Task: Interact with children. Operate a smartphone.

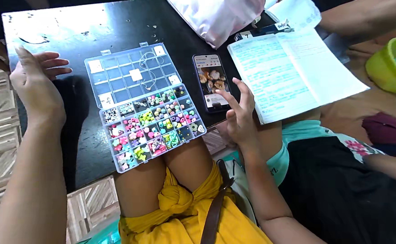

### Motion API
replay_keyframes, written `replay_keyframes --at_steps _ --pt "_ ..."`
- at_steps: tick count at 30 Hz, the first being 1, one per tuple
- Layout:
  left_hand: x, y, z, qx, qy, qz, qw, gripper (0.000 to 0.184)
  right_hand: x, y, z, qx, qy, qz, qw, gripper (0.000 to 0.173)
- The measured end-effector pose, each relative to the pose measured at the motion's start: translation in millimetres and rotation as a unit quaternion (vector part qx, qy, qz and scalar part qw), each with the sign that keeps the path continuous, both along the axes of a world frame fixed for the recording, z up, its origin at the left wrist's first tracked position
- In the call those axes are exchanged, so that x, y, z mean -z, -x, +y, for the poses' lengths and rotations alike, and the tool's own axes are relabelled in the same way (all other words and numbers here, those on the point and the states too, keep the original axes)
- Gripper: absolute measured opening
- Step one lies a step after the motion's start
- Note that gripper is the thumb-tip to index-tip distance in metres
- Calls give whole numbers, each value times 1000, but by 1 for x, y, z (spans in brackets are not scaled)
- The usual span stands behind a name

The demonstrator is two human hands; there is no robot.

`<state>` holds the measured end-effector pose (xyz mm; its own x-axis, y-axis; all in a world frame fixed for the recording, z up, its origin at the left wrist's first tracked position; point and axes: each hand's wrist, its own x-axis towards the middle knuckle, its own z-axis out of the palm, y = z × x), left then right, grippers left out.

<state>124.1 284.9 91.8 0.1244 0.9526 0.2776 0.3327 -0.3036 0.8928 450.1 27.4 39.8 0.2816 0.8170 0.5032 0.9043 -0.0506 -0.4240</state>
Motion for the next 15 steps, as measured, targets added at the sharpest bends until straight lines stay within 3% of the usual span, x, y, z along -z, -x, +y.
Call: replay_keyframes --at_steps 15 --pt "1 0 2 -7 5 11 1000 59 -9 14 11 37 31 -41 998 78"
